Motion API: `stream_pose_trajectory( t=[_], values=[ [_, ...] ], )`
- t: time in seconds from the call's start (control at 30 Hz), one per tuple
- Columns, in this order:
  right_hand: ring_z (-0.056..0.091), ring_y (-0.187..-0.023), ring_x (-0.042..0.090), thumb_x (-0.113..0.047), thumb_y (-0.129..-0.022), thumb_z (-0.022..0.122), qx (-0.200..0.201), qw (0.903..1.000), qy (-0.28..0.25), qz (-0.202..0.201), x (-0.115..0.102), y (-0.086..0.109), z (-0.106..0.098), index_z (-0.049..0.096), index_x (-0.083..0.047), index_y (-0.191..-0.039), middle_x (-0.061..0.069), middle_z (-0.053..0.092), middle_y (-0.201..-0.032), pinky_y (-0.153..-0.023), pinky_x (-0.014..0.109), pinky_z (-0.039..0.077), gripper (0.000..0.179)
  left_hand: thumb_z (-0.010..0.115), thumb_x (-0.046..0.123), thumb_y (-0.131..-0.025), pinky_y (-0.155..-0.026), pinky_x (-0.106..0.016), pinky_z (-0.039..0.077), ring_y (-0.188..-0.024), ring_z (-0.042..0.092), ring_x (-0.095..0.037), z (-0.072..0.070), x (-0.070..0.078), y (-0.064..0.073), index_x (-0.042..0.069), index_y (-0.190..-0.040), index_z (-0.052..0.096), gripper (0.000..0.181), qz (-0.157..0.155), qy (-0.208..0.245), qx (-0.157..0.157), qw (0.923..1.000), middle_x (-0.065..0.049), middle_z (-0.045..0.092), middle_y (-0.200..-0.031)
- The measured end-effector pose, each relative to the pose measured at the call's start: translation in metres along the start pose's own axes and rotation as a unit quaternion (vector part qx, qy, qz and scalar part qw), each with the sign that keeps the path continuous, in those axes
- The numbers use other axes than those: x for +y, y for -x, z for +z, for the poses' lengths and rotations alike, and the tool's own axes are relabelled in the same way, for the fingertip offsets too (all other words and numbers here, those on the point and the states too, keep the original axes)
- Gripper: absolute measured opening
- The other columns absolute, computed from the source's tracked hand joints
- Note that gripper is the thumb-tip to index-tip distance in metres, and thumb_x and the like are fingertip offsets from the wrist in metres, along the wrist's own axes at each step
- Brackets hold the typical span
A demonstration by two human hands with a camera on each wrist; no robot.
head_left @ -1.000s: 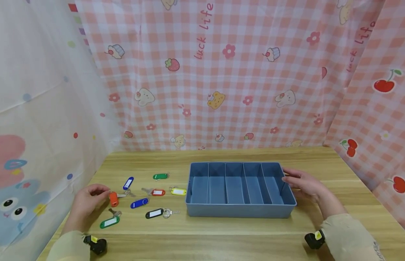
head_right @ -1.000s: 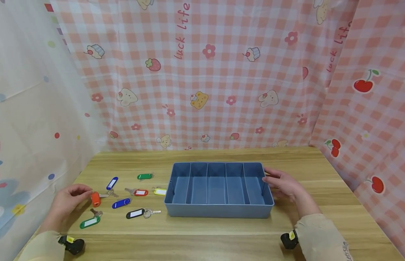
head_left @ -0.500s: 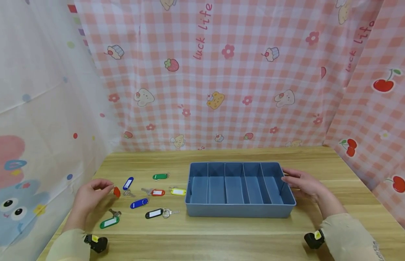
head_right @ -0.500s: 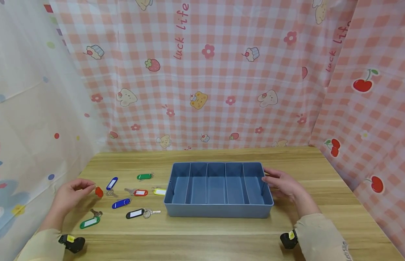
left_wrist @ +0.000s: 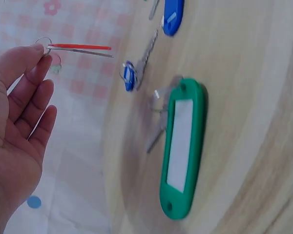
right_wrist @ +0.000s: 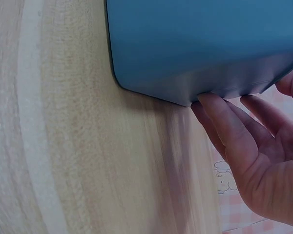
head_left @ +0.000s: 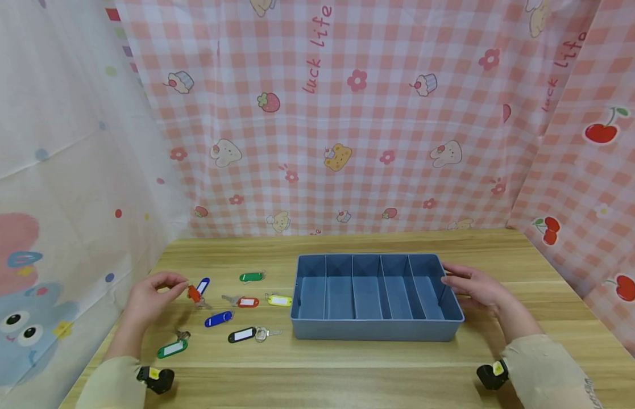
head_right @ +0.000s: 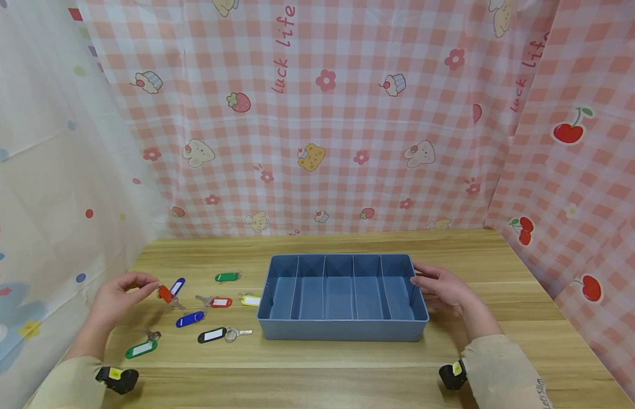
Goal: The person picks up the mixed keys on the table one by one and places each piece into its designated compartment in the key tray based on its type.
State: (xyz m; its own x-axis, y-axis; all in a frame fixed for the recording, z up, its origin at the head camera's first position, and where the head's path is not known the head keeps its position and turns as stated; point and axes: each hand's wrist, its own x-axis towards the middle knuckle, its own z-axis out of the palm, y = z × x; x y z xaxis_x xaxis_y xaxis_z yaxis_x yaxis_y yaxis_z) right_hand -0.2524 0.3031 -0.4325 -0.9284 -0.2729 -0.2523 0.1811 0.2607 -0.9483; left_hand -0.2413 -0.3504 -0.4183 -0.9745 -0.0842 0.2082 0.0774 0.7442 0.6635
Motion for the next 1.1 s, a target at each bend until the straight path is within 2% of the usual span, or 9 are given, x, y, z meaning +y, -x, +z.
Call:
stream_pose_trajectory(
  t=[0.07, 0.23, 0.33, 0.6, 0.8, 1.1],
  values=[
    [0.051, -0.125, 0.033, -0.023, -0.102, 0.054, -0.001, 1.0000, 0.000, -0.001, 0.000, 0.000, 0.000, 0.012, 0.004, -0.155, 0.038, 0.024, -0.152, -0.091, 0.038, 0.052, 0.073, 0.067, 0.025, -0.096, -0.078, -0.036, 0.046, -0.099, 0.055, -0.027, 0.001, 0.004, -0.001, 0.003, -0.105, 0.072, 0.024, 0.005, -0.002, 0.003, 1.0000, -0.012, 0.069, -0.101],
    [0.039, -0.133, 0.046, -0.023, -0.103, 0.053, -0.003, 1.0000, 0.004, 0.000, 0.000, 0.001, 0.001, 0.011, 0.004, -0.155, 0.037, 0.020, -0.153, -0.094, 0.041, 0.051, 0.072, 0.068, 0.025, -0.096, -0.075, -0.032, 0.046, -0.094, 0.054, -0.023, 0.005, 0.012, -0.003, 0.003, -0.102, 0.072, 0.023, 0.025, 0.005, 0.011, 0.9996, -0.011, 0.069, -0.100],
    [0.034, -0.135, 0.050, -0.023, -0.103, 0.053, -0.004, 1.0000, 0.004, -0.001, 0.000, 0.001, 0.001, 0.011, 0.004, -0.155, 0.037, 0.019, -0.153, -0.094, 0.041, 0.050, 0.072, 0.068, 0.023, -0.096, -0.076, -0.032, 0.046, -0.092, 0.054, -0.021, 0.008, 0.017, -0.004, 0.003, -0.101, 0.072, 0.021, 0.041, 0.008, 0.016, 0.9990, -0.010, 0.068, -0.098],
    [0.034, -0.136, 0.049, -0.023, -0.103, 0.053, -0.004, 1.0000, -0.003, -0.002, 0.000, 0.001, 0.001, 0.011, 0.004, -0.155, 0.038, 0.019, -0.153, -0.094, 0.041, 0.050, 0.072, 0.070, 0.025, -0.095, -0.077, -0.031, 0.048, -0.091, 0.056, -0.018, 0.015, 0.035, -0.006, 0.004, -0.100, 0.073, 0.022, 0.048, 0.022, 0.007, 0.9986, -0.008, 0.069, -0.097],
    [0.036, -0.135, 0.048, -0.024, -0.103, 0.053, 0.001, 1.0000, 0.001, 0.001, 0.000, 0.001, 0.001, 0.012, 0.004, -0.155, 0.037, 0.020, -0.153, -0.094, 0.042, 0.050, 0.071, 0.072, 0.024, -0.093, -0.074, -0.031, 0.047, -0.092, 0.057, -0.021, 0.020, 0.049, -0.007, 0.005, -0.098, 0.074, 0.020, 0.060, 0.029, 0.013, 0.9977, -0.008, 0.071, -0.095],
    [0.051, -0.124, 0.033, -0.023, -0.103, 0.054, 0.006, 1.0000, 0.000, -0.001, 0.000, 0.001, 0.001, 0.013, 0.004, -0.155, 0.038, 0.023, -0.152, -0.091, 0.040, 0.052, 0.071, 0.071, 0.023, -0.094, -0.075, -0.036, 0.046, -0.094, 0.058, -0.025, 0.028, 0.067, -0.007, 0.006, -0.097, 0.074, 0.017, 0.074, 0.042, 0.000, 0.9964, -0.008, 0.071, -0.098]
  ],
)
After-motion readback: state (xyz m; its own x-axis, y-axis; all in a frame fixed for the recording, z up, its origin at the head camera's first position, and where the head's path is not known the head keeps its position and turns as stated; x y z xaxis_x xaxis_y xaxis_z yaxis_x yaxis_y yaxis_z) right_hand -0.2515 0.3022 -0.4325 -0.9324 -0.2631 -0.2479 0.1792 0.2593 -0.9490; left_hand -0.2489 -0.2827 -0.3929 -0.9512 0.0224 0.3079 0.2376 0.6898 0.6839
